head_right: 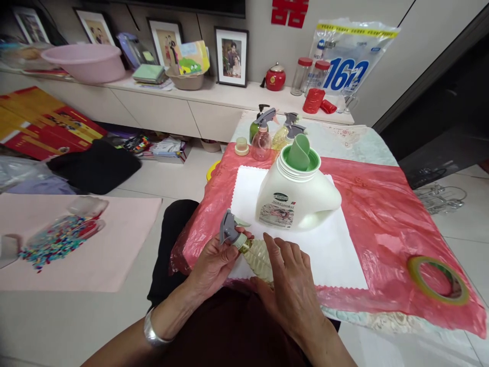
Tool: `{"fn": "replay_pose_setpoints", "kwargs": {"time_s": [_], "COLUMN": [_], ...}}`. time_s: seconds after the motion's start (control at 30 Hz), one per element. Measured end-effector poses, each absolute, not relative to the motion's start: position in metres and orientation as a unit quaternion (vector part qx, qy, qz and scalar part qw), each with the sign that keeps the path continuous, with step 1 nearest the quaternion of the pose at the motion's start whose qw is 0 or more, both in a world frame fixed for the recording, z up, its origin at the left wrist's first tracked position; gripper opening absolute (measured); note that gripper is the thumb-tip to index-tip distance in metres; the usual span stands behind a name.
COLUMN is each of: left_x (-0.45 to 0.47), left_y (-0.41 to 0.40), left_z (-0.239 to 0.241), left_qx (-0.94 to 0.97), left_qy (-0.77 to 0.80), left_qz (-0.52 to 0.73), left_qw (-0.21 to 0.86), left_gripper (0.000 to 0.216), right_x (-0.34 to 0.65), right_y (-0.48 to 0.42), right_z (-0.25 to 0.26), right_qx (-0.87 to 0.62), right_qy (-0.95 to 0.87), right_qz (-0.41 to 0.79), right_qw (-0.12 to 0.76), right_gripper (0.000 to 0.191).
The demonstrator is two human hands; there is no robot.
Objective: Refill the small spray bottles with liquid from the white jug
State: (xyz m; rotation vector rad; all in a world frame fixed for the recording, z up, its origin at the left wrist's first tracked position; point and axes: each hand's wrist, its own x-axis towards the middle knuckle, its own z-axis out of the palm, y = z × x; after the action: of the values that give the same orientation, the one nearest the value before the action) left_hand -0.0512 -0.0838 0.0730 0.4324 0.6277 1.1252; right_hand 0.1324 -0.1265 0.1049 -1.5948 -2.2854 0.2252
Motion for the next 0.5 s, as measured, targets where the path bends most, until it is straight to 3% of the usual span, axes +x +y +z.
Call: {"fn": "replay_pose_setpoints", "kwargs": {"time_s": [0.23,0.5], "left_x": [-0.0510,-0.0564], "left_y": [-0.0861,-0.0860], "left_z": [0.0749,0.0785], "left_qx": [0.194,0.214], "left_qy": [0.277,0.255], "left_qz": [0.514,0.495], "left_qw": [0.789,0.802], "left_gripper": [0.039,0.034], "right_x": [0.1349,0.1351], "right_y": [-0.1265,-0.1268], "right_z": [0.0993,0.1004], "right_qx": [-0.554,-0.541], "right_qy": [-0.794,-0.741], "right_qz": [0.129,0.321], "right_qw": [0.216,0.234], "right_gripper": [0.072,0.075]}}
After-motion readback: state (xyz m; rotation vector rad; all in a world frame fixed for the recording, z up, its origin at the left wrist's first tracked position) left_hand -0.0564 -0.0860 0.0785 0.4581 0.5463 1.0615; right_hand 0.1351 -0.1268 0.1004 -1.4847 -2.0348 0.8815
